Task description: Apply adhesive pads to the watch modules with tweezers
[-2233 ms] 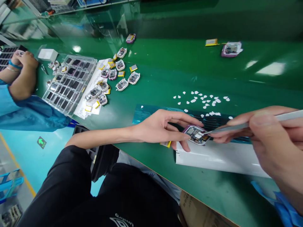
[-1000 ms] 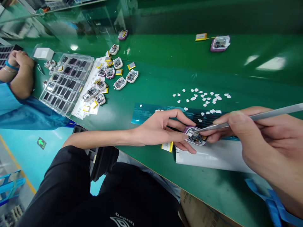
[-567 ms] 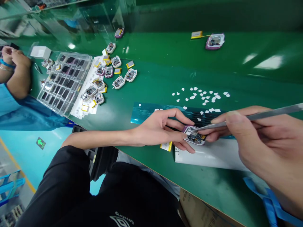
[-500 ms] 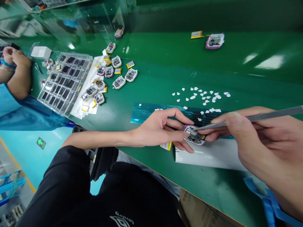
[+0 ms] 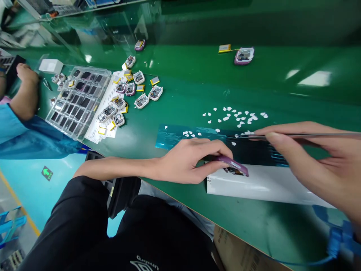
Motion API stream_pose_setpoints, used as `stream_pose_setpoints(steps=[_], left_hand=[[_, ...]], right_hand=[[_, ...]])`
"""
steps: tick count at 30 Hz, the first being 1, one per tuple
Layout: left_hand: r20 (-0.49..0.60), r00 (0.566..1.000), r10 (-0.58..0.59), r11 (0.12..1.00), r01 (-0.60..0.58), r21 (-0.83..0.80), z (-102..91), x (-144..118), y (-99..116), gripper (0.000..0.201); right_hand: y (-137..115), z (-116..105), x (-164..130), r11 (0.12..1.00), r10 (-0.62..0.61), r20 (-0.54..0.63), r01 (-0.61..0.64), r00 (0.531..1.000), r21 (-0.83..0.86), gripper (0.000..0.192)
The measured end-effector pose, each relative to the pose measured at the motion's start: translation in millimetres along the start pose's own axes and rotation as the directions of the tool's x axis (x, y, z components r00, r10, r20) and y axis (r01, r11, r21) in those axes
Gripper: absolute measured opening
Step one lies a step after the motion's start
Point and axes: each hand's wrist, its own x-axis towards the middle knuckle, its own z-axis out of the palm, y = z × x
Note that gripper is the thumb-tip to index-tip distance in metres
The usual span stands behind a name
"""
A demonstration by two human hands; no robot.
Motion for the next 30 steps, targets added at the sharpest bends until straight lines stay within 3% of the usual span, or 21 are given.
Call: stream_pose_setpoints(steps=[3, 11, 23, 30], left_hand=[[0.036, 0.999, 0.036, 0.985, -0.041, 0.168, -0.9, 3.0, -5.8, 0.027], [0.19, 0.98, 0.054, 0.908, -0.127, 0.398, -2.5, 9.3, -16.6, 0.036], [0.249, 0.968, 0.03, 0.869, -0.148, 0.472, -5.2, 13.6, -16.4, 0.039], [0.241, 0.968, 0.068, 0.861, -0.179, 0.476, -2.7, 17.3, -21.9, 0.041]], right_hand=[[4.1, 2.6, 5.8, 0.995, -0.101, 0.0, 0.101, 0.995, 0.009, 0.041], [13.5, 4.0, 11.4, 0.996, -0.085, -0.033, 0.085, 0.996, 0.005, 0.049], [16.7, 2.5, 13.5, 0.983, -0.103, 0.095, 0.087, 0.99, 0.163, 0.043], [11.0, 5.4, 9.0, 0.972, -0.172, 0.012, 0.168, 0.985, 0.163, 0.02]])
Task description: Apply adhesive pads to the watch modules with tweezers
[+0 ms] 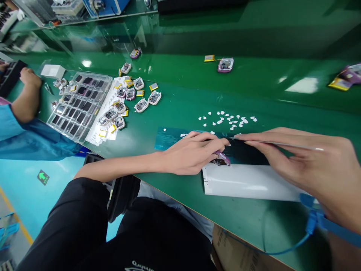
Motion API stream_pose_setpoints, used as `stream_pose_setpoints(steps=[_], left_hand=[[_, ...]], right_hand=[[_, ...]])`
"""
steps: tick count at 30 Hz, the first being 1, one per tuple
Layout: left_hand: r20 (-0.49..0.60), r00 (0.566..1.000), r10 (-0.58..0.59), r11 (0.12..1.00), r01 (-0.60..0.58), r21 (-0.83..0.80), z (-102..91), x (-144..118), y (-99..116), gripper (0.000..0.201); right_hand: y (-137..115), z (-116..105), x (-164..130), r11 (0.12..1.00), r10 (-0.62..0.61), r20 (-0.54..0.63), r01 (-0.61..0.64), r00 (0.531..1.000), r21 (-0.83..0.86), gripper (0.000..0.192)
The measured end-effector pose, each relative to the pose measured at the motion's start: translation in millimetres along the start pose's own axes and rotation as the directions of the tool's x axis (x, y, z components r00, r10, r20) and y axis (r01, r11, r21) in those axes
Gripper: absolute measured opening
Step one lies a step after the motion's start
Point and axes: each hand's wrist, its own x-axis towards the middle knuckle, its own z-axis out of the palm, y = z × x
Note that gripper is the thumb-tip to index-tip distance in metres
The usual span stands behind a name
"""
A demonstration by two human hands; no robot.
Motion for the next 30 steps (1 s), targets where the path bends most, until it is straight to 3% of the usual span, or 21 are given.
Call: stream_pose_setpoints(steps=[6, 9, 10, 12, 14, 15, 16, 18, 20, 23, 27, 30], left_hand=[[-0.009, 0.998, 0.056, 0.998, -0.056, 0.039, -2.2, 1.2, -5.5, 0.038], [0.019, 0.985, 0.169, 0.968, -0.162, -0.19, -10.7, -3.7, 1.3, 0.021], [-0.023, 0.987, 0.157, 0.937, -0.156, -0.314, -13.3, -5.5, 4.8, 0.013], [-0.256, 0.965, -0.05, 0.827, -0.104, -0.553, -16.6, -7.3, 10.3, 0.01], [-0.45, 0.815, -0.364, 0.659, -0.116, -0.743, -17.9, -5.6, 10.3, 0.015], [-0.447, 0.757, -0.476, 0.559, -0.132, -0.819, -18.4, -3.6, 7.9, 0.016], [-0.391, 0.736, -0.553, 0.447, -0.134, -0.884, -19.1, -1.3, 4.6, 0.015], [-0.207, 0.777, -0.595, 0.226, -0.085, -0.97, -21.4, 2.9, -2.4, 0.013], [-0.076, 0.803, -0.591, 0.095, -0.024, -0.995, -24.3, 5.0, -6.5, 0.013], [-0.05, 0.815, -0.578, 0.127, 0.029, -0.992, -26.7, 4.7, -5.8, 0.017], [-0.149, 0.761, -0.632, 0.289, 0.053, -0.956, -24.0, 3.3, -3.1, 0.016], [-0.167, 0.736, -0.656, 0.263, 0.015, -0.965, -22.2, 3.0, -1.8, 0.022]], right_hand=[[-2.9, -10.1, -10.3, 0.983, 0.1, -0.174, -0.124, 0.98, -0.133, 0.018], [-2.7, -9.6, -8.5, 0.976, 0.035, -0.177, -0.072, 0.983, -0.205, 0.02], [-3.2, -7.9, -6.8, 0.978, 0.001, -0.167, -0.037, 0.986, -0.207, 0.02], [-5.1, -3.9, -3.6, 0.98, -0.066, -0.166, 0.033, 0.984, -0.195, 0.022], [-8.2, -1.0, -2.1, 0.979, -0.124, -0.207, 0.086, 0.97, -0.184, 0.028], [-10.4, -0.6, -2.3, 0.976, -0.145, -0.222, 0.103, 0.964, -0.19, 0.034], [-12.8, -0.9, -3.0, 0.973, -0.159, -0.231, 0.113, 0.96, -0.199, 0.041], [-18.4, -3.3, -5.5, 0.969, -0.164, -0.22, 0.115, 0.962, -0.22, 0.053], [-23.4, -6.1, -8.4, 0.959, -0.159, -0.168, 0.112, 0.973, -0.261, 0.062], [-28.1, -7.4, -13.0, 0.935, -0.24, -0.11, 0.199, 0.965, -0.294, 0.072], [-35.5, -6.4, -20.0, 0.918, -0.345, -0.048, 0.326, 0.937, -0.226, 0.057], [-42.6, -4.8, -23.4, 0.899, -0.365, 0.068, 0.37, 0.929, -0.235, 0.066]])
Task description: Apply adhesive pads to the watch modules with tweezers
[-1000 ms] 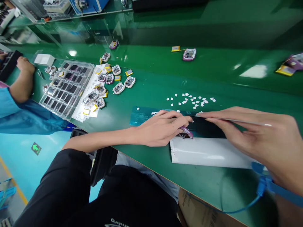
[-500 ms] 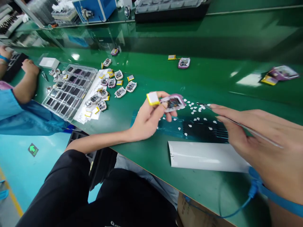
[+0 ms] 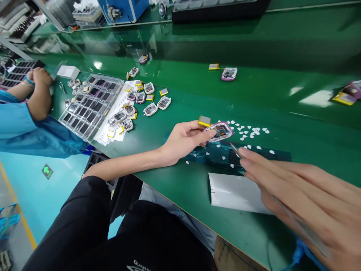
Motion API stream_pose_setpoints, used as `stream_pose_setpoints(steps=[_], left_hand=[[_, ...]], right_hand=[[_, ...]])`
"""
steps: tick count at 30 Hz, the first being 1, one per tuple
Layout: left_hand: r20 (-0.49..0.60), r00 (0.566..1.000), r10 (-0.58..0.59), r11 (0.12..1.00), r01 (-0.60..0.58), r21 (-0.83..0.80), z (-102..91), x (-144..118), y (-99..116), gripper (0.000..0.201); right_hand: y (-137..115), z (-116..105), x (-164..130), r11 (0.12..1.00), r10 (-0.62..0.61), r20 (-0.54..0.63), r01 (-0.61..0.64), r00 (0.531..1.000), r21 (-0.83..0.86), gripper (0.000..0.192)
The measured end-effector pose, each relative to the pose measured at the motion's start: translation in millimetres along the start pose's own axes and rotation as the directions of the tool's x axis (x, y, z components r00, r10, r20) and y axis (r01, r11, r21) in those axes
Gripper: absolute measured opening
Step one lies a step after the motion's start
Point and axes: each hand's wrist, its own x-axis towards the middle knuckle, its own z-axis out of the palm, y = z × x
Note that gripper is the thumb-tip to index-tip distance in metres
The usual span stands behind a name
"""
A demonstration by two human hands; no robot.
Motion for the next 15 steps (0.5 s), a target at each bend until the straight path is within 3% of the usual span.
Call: stream_pose_setpoints(steps=[2, 6, 11, 15], left_hand=[[0.009, 0.999, -0.048, 0.996, 0.049, -0.071, 1.4, -1.7, 1.2, 0.032], [-0.018, 0.991, -0.133, 0.983, 0.129, -0.133, 5.3, -6.1, 4.8, 0.043], [-0.009, 0.988, -0.157, 0.98, 0.154, -0.125, 9.0, -9.1, 4.9, 0.027], [-0.028, 0.987, -0.16, 0.977, 0.155, -0.147, 10.9, -9.3, 4.7, 0.026]], right_hand=[[-2.8, 3.3, 0.8, 0.997, -0.05, 0.014, 0.051, 0.999, -0.062, 0.069], [-2.9, 15.3, 1.7, 0.974, -0.169, -0.085, 0.153, 0.982, -0.168, 0.056], [-3.1, 18.4, 2.1, 0.979, -0.15, -0.08, 0.137, 0.986, -0.149, 0.055], [-2.2, 18.9, 2.5, 0.98, -0.162, -0.091, 0.149, 0.983, -0.13, 0.053]])
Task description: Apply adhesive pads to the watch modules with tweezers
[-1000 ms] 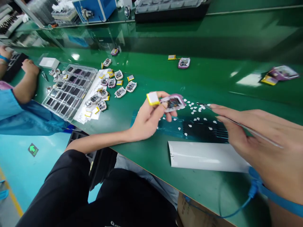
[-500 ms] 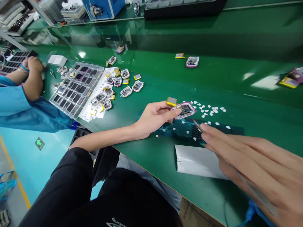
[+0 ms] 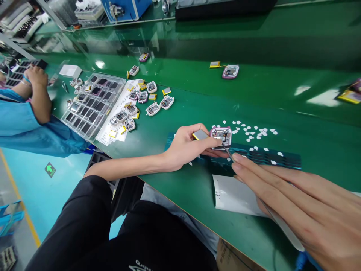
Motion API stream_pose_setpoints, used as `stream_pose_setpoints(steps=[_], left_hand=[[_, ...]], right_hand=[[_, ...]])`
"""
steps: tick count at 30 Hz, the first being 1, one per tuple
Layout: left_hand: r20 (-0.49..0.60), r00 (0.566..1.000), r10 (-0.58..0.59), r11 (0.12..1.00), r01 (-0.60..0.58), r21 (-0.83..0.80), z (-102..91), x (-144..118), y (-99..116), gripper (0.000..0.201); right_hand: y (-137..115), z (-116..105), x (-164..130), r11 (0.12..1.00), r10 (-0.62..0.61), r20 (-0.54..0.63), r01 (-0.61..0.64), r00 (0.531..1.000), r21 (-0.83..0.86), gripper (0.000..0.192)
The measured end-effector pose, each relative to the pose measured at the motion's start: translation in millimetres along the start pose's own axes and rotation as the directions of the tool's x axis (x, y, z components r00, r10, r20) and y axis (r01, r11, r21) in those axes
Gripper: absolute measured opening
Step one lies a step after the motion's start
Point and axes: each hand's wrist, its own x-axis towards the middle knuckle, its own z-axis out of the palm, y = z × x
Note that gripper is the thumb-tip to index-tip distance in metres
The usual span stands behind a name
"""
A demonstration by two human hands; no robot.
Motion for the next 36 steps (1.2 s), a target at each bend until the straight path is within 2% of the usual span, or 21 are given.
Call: stream_pose_setpoints(steps=[2, 4, 7, 10, 12, 15, 20, 22, 25, 27, 29, 32, 36], left_hand=[[-0.003, 1.0, 0.003, 1.0, -0.003, -0.018, 0.2, 0.3, 0.0, 0.026], [0.003, 1.0, 0.003, 1.0, -0.003, -0.024, 0.0, 0.6, -0.3, 0.026], [0.005, 1.0, 0.002, 0.999, -0.002, -0.033, -0.6, 0.9, -1.1, 0.026], [0.011, 1.0, 0.002, 0.999, -0.002, -0.035, -1.3, 1.1, -1.9, 0.033], [0.015, 1.0, 0.002, 1.0, -0.002, -0.018, -1.9, 1.1, -2.5, 0.039], [0.004, 1.0, 0.011, 1.0, -0.011, 0.023, -2.7, 1.0, -4.5, 0.04], [0.046, 0.994, 0.096, 0.994, -0.098, 0.04, -3.4, 1.4, -10.7, 0.047], [0.067, 0.988, 0.142, 0.988, -0.146, 0.056, -3.7, 1.7, -12.1, 0.053], [0.09, 0.978, 0.187, 0.978, -0.194, 0.078, -4.3, 1.6, -11.2, 0.05], [0.111, 0.972, 0.205, 0.974, -0.213, 0.073, -4.3, 1.1, -9.5, 0.047], [0.133, 0.967, 0.219, 0.972, -0.229, 0.061, -3.9, 0.2, -8.1, 0.045], [0.138, 0.964, 0.23, 0.969, -0.239, 0.056, -2.8, -1.5, -8.1, 0.046], [0.125, 0.967, 0.222, 0.97, -0.232, 0.067, -2.7, -1.4, -9.6, 0.049]], right_hand=[[-1.4, 1.3, -6.4, 1.0, 0.013, 0.002, -0.013, 1.0, 0.019, 0.05], [-5.4, 1.9, -20.1, 0.994, 0.099, 0.024, -0.1, 0.995, 0.046, 0.045], [-14.4, 0.5, -47.7, 0.956, 0.281, 0.052, -0.285, 0.958, 0.069, 0.039], [-21.6, -2.1, -63.9, 0.937, 0.335, 0.04, -0.337, 0.941, 0.089, 0.04], [-23.3, -4.2, -60.0, 0.935, 0.337, 0.035, -0.339, 0.941, 0.103, 0.039], [-20.7, -8.5, -35.9, 0.941, 0.307, 0.068, -0.314, 0.949, 0.127, 0.04], [-11.6, -11.2, 0.8, 0.971, 0.149, 0.15, -0.173, 0.977, 0.163, 0.067], [-10.2, -8.0, 3.7, 0.98, 0.118, 0.081, -0.129, 0.99, 0.151, 0.068], [-11.1, -3.3, -0.8, 0.976, 0.143, -0.023, -0.137, 0.989, 0.17, 0.052], [-12.0, -2.9, -5.8, 0.963, 0.189, -0.007, -0.183, 0.982, 0.197, 0.049], [-12.2, -3.7, -9.6, 0.964, 0.184, 0.031, -0.186, 0.982, 0.188, 0.052], [-11.1, -2.9, -10.1, 0.975, 0.144, 0.007, -0.143, 0.99, 0.167, 0.051], [-8.8, 0.9, -5.5, 0.969, 0.172, -0.013, -0.167, 0.985, 0.183, 0.048]])
